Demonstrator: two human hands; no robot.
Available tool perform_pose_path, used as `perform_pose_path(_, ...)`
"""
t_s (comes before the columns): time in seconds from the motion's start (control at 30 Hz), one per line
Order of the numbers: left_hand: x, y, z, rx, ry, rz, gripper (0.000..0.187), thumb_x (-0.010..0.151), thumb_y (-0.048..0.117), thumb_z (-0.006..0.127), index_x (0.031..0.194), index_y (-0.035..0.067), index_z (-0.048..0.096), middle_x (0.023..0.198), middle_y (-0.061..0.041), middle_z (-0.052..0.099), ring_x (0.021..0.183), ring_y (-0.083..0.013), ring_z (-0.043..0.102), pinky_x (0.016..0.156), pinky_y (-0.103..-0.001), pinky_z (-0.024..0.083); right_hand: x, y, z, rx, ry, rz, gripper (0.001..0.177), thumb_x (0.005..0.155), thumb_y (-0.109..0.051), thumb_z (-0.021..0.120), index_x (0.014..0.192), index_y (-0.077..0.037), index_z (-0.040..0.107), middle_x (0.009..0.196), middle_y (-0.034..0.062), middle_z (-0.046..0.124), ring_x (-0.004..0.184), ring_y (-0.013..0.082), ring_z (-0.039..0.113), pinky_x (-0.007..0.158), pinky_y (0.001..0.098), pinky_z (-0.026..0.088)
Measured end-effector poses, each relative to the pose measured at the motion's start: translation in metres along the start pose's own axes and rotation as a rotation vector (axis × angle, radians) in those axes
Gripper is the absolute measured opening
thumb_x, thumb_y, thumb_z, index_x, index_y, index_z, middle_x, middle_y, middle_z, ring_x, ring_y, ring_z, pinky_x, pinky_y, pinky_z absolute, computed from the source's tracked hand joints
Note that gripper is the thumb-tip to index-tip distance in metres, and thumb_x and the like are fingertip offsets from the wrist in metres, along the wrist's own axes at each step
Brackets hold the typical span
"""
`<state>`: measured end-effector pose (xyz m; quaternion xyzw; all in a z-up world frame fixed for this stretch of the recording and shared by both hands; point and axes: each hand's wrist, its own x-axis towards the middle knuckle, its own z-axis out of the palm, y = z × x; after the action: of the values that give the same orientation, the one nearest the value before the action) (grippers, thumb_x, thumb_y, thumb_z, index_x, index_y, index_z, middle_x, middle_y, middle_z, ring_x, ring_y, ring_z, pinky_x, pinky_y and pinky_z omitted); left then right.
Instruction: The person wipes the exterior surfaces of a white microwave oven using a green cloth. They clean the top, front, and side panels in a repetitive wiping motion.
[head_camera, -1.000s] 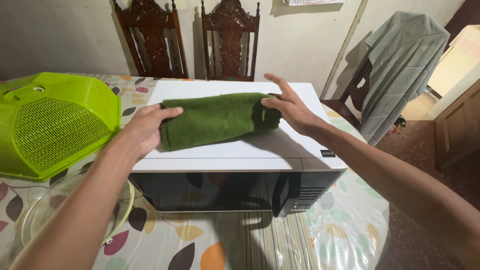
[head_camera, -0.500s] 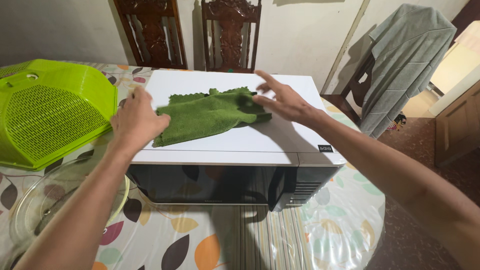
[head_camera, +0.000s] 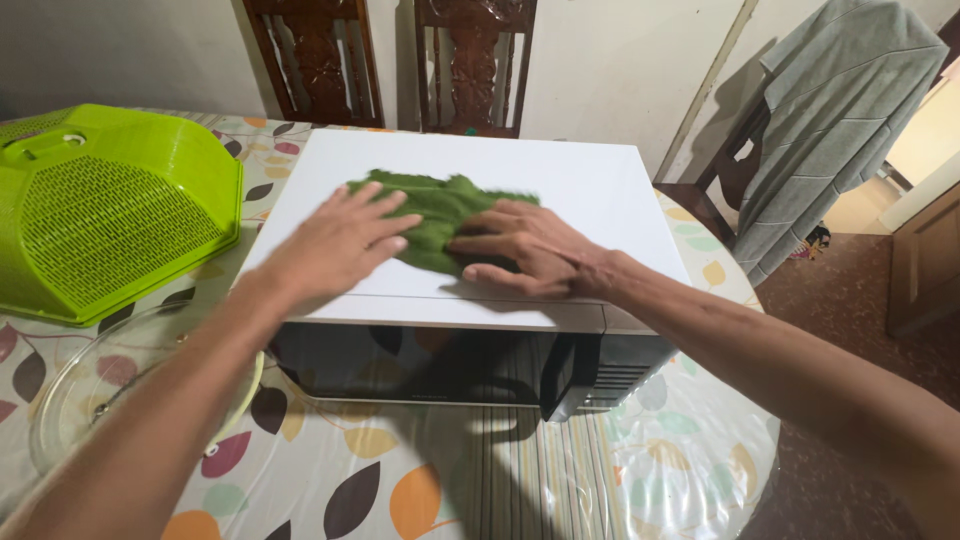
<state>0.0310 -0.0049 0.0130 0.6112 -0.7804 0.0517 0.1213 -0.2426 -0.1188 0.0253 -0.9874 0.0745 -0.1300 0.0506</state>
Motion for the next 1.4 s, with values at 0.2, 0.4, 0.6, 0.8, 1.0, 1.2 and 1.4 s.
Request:
perform_pose_path(0.2, 0.022, 0.046, -0.027, 0.117, -0.084, -0.457, 0.058, 0.107, 0.042, 0.034, 0.118, 0.003, 0.075, 0.142, -0.02, 0.062, 0.137, -0.0323, 0.054, 0.121, -0.054, 0.036, 0.006, -0.005, -0.019, 0.235, 0.084, 0.144, 0.057, 0.105, -0.046, 0.035, 0.146, -0.012, 0.056, 0.143, 0.0171, 0.063, 0.125, 0.0315, 0.065, 0.109, 0.0516, 0.051)
perform_pose_path(0.4, 0.061, 0.102, -0.01, 0.108, -0.351, -0.657, 0.088, 0.112, 0.057, 0.012, 0.126, -0.008, 0.069, 0.151, -0.042, 0.042, 0.141, -0.0548, 0.042, 0.116, -0.062, 0.036, 0.002, 0.026, -0.02, 0.272, 0.273, 0.285, 0.048, 0.109, -0.034, 0.042, 0.147, -0.006, 0.053, 0.15, 0.0204, 0.056, 0.133, 0.0352, 0.059, 0.108, 0.0488, 0.05)
perform_pose_path(0.6, 0.115, 0.096, 0.041, 0.078, -0.146, -0.644, 0.072, 0.103, 0.047, 0.019, 0.162, 0.005, 0.013, 0.164, -0.032, 0.007, 0.151, -0.0519, 0.005, 0.115, -0.073, 0.003, -0.028, 0.048, -0.026, 0.264, 0.338, 0.349, 0.05, 0.108, -0.031, 0.046, 0.148, -0.002, 0.05, 0.149, 0.0219, 0.056, 0.137, 0.037, 0.055, 0.113, 0.0474, 0.043)
perform_pose_path(0.8, 0.122, 0.09, 0.046, 0.046, -0.136, -0.385, 0.07, 0.101, 0.06, 0.022, 0.163, 0.026, 0.018, 0.169, -0.016, 0.009, 0.155, -0.0449, 0.002, 0.121, -0.064, -0.001, -0.046, 0.065, -0.028, 0.287, 0.3, 0.474, 0.053, 0.106, -0.033, 0.044, 0.15, -0.004, 0.046, 0.145, 0.0209, 0.058, 0.135, 0.0351, 0.056, 0.114, 0.0459, 0.043)
perform_pose_path(1.0, 0.033, 0.081, 0.028, 0.068, -0.126, -0.096, 0.077, 0.096, 0.068, 0.022, 0.164, 0.03, 0.02, 0.171, -0.008, 0.012, 0.156, -0.0354, 0.008, 0.121, -0.056, 0.003, -0.055, 0.094, -0.027, 0.294, 0.283, 0.474, 0.055, 0.107, -0.037, 0.04, 0.152, -0.006, 0.044, 0.151, 0.02, 0.054, 0.14, 0.0352, 0.051, 0.116, 0.0492, 0.04)
perform_pose_path(1.2, 0.06, 0.12, 0.031, 0.098, -0.171, -0.219, 0.08, 0.095, 0.066, 0.023, 0.163, 0.026, 0.016, 0.169, -0.012, 0.008, 0.153, -0.0405, 0.004, 0.119, -0.058, 0.0, -0.086, 0.107, -0.038, 0.449, 0.391, 0.493, 0.061, 0.106, -0.042, 0.039, 0.155, -0.005, 0.04, 0.154, 0.0196, 0.051, 0.145, 0.0365, 0.046, 0.116, 0.0524, 0.04)
perform_pose_path(1.4, 0.168, 0.179, 0.056, -0.025, -0.187, -0.244, 0.086, 0.093, 0.077, 0.022, 0.16, 0.024, 0.019, 0.169, -0.012, 0.004, 0.154, -0.0379, -0.002, 0.121, -0.058, -0.004, -0.156, 0.119, -0.046, 0.608, 0.577, 0.536, 0.065, 0.107, -0.045, 0.042, 0.156, -0.003, 0.039, 0.155, 0.0207, 0.053, 0.146, 0.0337, 0.047, 0.12, 0.0485, 0.037)
